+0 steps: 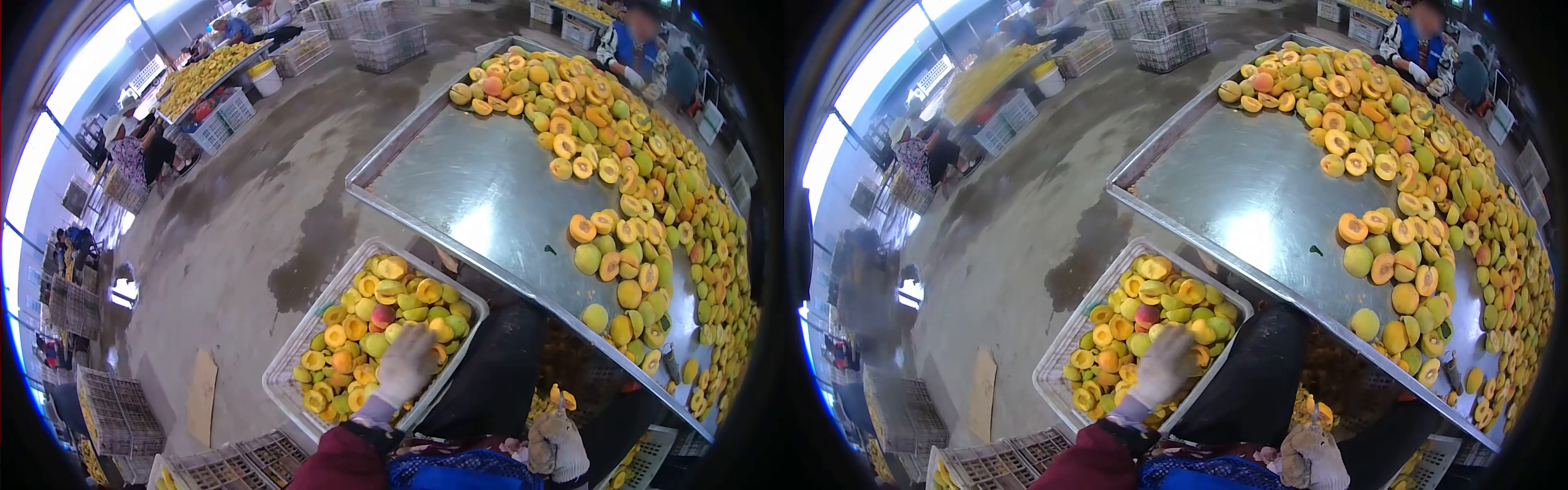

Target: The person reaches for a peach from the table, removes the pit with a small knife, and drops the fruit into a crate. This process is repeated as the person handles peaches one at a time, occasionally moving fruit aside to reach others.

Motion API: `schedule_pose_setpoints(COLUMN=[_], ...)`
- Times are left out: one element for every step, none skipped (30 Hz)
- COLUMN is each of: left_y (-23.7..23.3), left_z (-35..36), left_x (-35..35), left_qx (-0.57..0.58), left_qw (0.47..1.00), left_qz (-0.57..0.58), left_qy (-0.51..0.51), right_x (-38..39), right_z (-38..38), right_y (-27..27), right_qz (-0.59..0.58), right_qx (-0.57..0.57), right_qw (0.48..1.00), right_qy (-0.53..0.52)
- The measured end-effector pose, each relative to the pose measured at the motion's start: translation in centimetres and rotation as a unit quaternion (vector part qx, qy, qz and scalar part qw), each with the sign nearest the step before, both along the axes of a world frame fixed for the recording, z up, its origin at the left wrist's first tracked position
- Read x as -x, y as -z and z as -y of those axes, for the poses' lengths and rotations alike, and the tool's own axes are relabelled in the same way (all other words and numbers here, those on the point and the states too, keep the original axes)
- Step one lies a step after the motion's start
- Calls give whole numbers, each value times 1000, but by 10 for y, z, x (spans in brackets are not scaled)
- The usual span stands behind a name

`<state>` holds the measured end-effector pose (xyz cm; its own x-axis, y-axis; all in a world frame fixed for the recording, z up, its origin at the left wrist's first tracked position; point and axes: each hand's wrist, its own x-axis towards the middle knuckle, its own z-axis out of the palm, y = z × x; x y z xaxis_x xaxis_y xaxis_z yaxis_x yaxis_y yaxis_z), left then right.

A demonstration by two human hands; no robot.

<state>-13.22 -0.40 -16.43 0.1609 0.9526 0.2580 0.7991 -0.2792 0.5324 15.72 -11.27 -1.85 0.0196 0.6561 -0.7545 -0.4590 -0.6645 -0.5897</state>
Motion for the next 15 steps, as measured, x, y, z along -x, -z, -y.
schedule_pose_setpoints(left_y=[5, 12, 21, 33, 33, 32, 30, 22, 15, 10, 7, 9, 11, 12, 11], left_z=[-2, -4, -7, -11, -12, -16, -18, -22, -26, -30, -34, -40, -47, -49, -49], left_x=[-10, -18, -23, -23, -24, -22, -19, -16, -15, -15, -15, -16, -16, -17, -17], left_qx=[-1, -8, -16, -22, -25, -21, -15, -5, -6, 10, 27, 26, 43, 63, 64], left_qw=[1000, 998, 993, 991, 992, 992, 991, 989, 989, 991, 993, 993, 992, 990, 990], left_qz=[3, -55, -113, -126, -121, -121, -122, -130, -128, -112, -96, -93, -105, -117, -114], left_qy=[-1, 13, 31, 23, 30, 37, 45, 64, 72, 70, 66, 70, 58, 45, 47], right_x=[2, 4, 6, 8, 9, 7, 5, 5, 9, 14, 18, 19, 20, 22, 23], right_z=[-1, -2, -2, -2, -2, -3, -4, -3, -5, -10, -14, -17, -19, -20, -21], right_y=[-5, -9, -12, -15, -17, -16, -12, -10, -12, -16, -19, -19, -18, -17, -16], right_qz=[10, 21, 26, 14, 3, 8, 9, 9, 10, 17, 25, 27, 15, 3, 6], right_qx=[-5, -10, -11, -4, -1, -4, 28, 62, 62, 54, 46, 46, 58, 72, 74], right_qw=[1000, 999, 999, 1000, 1000, 1000, 999, 998, 998, 998, 998, 998, 996, 995, 995], right_qy=[-15, -27, -22, -20, -18, -10, -13, -16, -8, -26, -46, -42, -58, -75, -73])
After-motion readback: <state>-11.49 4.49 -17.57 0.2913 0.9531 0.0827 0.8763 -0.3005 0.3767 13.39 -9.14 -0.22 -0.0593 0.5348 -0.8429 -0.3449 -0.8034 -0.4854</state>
